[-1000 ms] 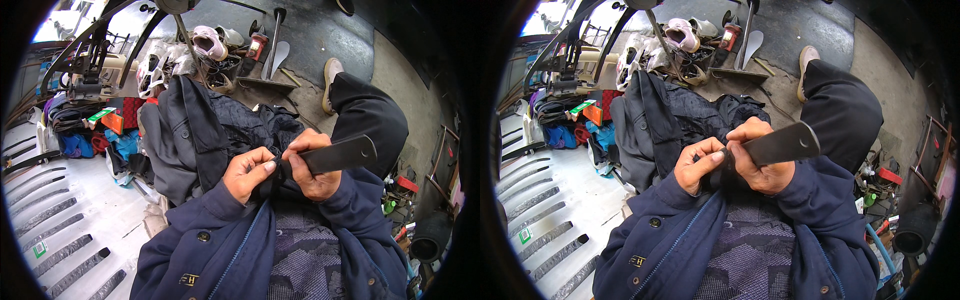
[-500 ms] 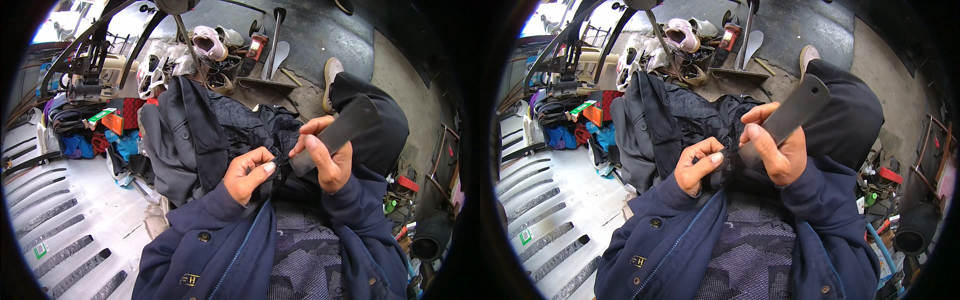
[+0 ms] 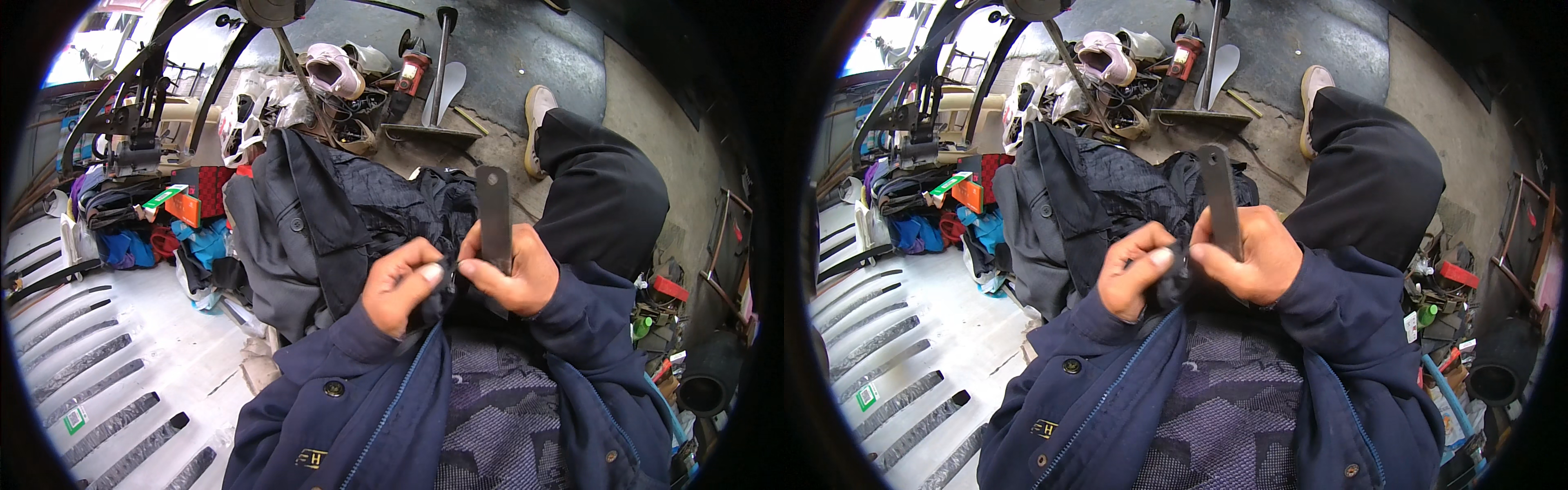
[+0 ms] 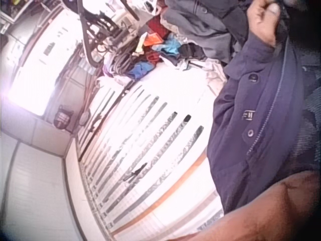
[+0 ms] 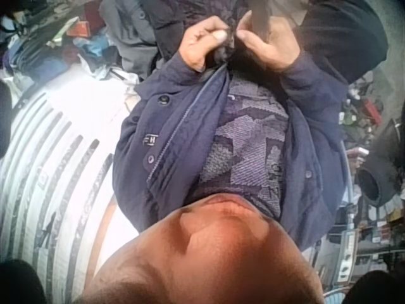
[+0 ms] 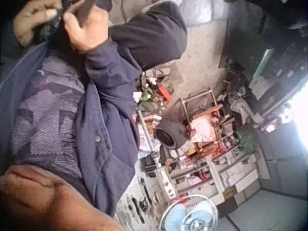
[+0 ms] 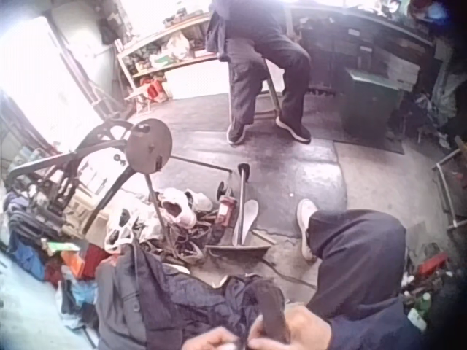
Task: The person uses a flat metal tool to scrape and smooth a small area on a dark jacket held in their lap. They repeatedly rub the tool along the fabric, occasionally repositioning the jacket to access different spots.
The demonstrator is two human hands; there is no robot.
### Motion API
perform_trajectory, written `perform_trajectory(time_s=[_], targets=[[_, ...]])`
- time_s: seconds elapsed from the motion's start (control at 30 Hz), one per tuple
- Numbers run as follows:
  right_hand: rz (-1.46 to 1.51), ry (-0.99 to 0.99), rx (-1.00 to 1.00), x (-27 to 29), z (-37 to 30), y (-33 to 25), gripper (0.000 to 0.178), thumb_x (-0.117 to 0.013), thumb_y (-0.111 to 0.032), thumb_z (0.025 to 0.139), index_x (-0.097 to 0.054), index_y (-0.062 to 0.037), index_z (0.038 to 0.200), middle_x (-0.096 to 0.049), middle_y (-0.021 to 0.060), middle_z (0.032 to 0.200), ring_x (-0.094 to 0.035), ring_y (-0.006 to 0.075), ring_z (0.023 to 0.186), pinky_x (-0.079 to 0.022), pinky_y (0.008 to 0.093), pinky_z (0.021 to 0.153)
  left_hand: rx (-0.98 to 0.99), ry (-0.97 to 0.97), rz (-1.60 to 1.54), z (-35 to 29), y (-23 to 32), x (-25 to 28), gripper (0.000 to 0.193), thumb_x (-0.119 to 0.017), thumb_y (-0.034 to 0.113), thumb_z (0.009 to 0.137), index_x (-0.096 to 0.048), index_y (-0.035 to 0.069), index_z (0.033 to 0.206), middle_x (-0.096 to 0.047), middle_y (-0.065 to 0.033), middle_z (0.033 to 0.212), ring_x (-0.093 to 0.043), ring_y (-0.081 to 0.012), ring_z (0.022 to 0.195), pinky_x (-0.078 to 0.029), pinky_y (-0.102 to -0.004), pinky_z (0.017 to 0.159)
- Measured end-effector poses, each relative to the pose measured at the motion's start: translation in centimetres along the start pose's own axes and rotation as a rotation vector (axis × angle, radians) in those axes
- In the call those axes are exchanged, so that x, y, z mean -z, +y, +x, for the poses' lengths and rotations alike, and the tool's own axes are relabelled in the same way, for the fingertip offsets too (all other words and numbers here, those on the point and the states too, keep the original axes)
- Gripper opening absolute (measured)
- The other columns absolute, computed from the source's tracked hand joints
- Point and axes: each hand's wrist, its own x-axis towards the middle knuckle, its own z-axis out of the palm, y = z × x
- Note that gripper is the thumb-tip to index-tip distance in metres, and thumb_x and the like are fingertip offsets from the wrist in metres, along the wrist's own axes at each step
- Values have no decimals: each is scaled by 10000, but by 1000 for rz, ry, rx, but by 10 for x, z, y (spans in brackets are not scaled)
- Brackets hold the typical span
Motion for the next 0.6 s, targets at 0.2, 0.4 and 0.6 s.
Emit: perform_trajectory(time_s=[0.2, 0.4, 0.6], targets=[[477, 90, -230, -8, -5, 8, 210, -773, -196, 900, -656, -22, 910, -576, -27, 744, -493, 48, 660, -375, 230, 602, -10, -41, -161, 3, -2, 6, 205, -580, 209, 988, -579, 5, 995, -670, -56, 912, -585, -84, 809, -469, -243, 772], [448, 68, -237, -5, -4, 6, 190, -771, -178, 887, -662, -25, 907, -583, -34, 742, -497, 45, 661, -380, 226, 611, -128, -54, 72, 2, 1, 0, 171, -567, 205, 1045, -554, 41, 997, -564, 39, 879, -466, -19, 798, -396, -203, 736], [389, 31, -239, -4, -6, 6, 173, -730, -173, 896, -666, -14, 923, -615, -19, 773, -550, 59, 711, -437, 240, 652, -90, -22, 131, 4, 4, -3, 159, -579, 177, 1036, -544, 58, 936, -524, 59, 827, -423, -9, 752, -358, -207, 685]])
